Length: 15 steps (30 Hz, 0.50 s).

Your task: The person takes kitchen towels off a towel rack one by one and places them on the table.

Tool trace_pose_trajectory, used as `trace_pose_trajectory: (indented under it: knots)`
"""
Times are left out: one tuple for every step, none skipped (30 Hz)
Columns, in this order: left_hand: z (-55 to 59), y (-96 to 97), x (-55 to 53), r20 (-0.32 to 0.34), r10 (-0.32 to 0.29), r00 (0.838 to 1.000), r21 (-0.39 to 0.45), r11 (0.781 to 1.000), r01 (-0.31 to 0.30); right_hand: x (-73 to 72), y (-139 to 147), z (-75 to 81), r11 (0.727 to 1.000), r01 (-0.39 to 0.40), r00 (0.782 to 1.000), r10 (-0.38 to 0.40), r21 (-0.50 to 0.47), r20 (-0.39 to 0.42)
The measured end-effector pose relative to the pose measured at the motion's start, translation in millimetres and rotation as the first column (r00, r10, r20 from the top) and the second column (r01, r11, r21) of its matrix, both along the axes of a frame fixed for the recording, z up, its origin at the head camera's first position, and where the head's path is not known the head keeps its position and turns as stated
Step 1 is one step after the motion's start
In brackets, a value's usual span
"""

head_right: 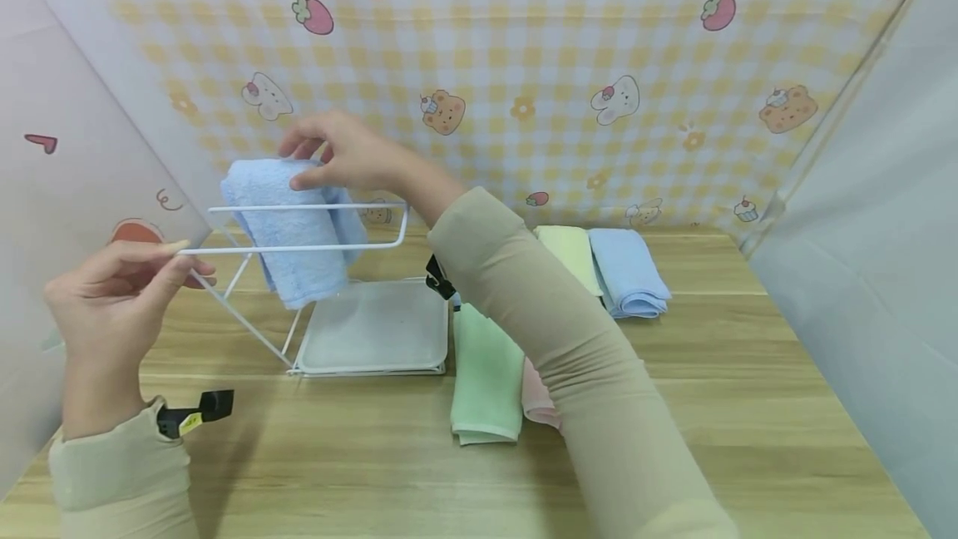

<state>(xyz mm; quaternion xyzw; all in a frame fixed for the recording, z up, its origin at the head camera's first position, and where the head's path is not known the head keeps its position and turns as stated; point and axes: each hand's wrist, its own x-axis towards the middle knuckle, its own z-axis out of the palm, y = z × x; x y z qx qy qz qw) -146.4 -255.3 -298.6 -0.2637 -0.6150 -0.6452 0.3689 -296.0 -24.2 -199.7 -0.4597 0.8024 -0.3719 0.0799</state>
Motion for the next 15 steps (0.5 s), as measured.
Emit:
trace_pose_trajectory:
  knots:
    - [-0.1, 0.0, -0.1, 0.001, 0.001, 1.000, -0.001, 1.000, -0.001, 0.2, 0.0, -0.3, 1.000, 0.004, 1.000, -0.004, 0.010, 0.006]
    - [-0.3, -0.2, 0.0, 0.004, 0.005, 1.000, -0.005, 1.000, -0.005, 0.5, 0.0, -0.6, 1.000, 0.008, 1.000, -0.008, 0.017, 0.013]
    - [-0.4, -0.3, 0.1, 0.005, 0.006, 1.000, -0.007, 1.000, -0.006, 1.0, -0.1, -0.6, 1.000, 0.012, 1.000, -0.012, 0.025, 0.025]
    - [-0.8, -0.1, -0.2, 0.006, 0.009, 1.000, -0.008, 1.000, -0.008, 1.4, 0.2, -0.7, 0.999, 0.017, 0.999, -0.018, 0.034, 0.032]
    - [-1.0, 0.2, -0.2, 0.010, 0.015, 1.000, -0.012, 1.000, -0.015, 1.8, 0.4, -0.7, 0.999, 0.023, 0.999, -0.024, 0.044, 0.038]
    - [-1.3, 0.6, -0.2, 0.014, 0.021, 1.000, -0.017, 1.000, -0.021, 2.0, 0.7, -0.9, 0.998, 0.030, 0.999, -0.032, 0.056, 0.038]
    - [-1.5, 0.7, -0.2, 0.018, 0.029, 0.999, -0.022, 0.999, -0.028, 1.9, 0.4, -1.3, 0.997, 0.032, 0.999, -0.035, 0.064, 0.039]
    - [-1.8, 0.8, -0.3, 0.019, 0.031, 0.999, -0.023, 0.999, -0.030, 1.9, 0.0, -1.4, 0.997, 0.033, 0.999, -0.035, 0.071, 0.036]
    - [-1.8, 0.7, -0.5, 0.017, 0.032, 0.999, -0.022, 0.999, -0.032, 1.6, -0.6, -1.7, 0.996, 0.034, 0.999, -0.036, 0.080, 0.027]
    - [-2.0, 0.8, -0.7, 0.014, 0.031, 0.999, -0.019, 0.999, -0.030, 1.1, -1.4, -2.1, 0.996, 0.034, 0.999, -0.036, 0.087, 0.016]
    - [-2.0, 0.8, -0.8, 0.012, 0.028, 1.000, -0.015, 1.000, -0.028, 0.6, -2.2, -2.7, 0.995, 0.033, 0.999, -0.034, 0.094, 0.007]
    - [-2.1, 0.7, -1.1, 0.006, 0.020, 1.000, -0.008, 1.000, -0.020, 0.0, -3.0, -3.3, 0.994, 0.034, 0.999, -0.034, 0.100, -0.002]
    - [-2.1, 0.7, -1.5, -0.001, 0.010, 1.000, -0.001, 1.000, -0.010, -0.2, -3.7, -3.7, 0.994, 0.035, 0.999, -0.034, 0.105, -0.012]
    - [-2.1, 0.9, -1.7, -0.006, 0.004, 1.000, 0.004, 1.000, -0.004, -0.5, -4.1, -4.2, 0.993, 0.039, 0.999, -0.037, 0.110, -0.024]
    - [-2.1, 1.3, -1.8, -0.008, 0.000, 1.000, 0.007, 1.000, 0.000, -0.9, -4.1, -4.8, 0.992, 0.047, 0.999, -0.043, 0.116, -0.033]
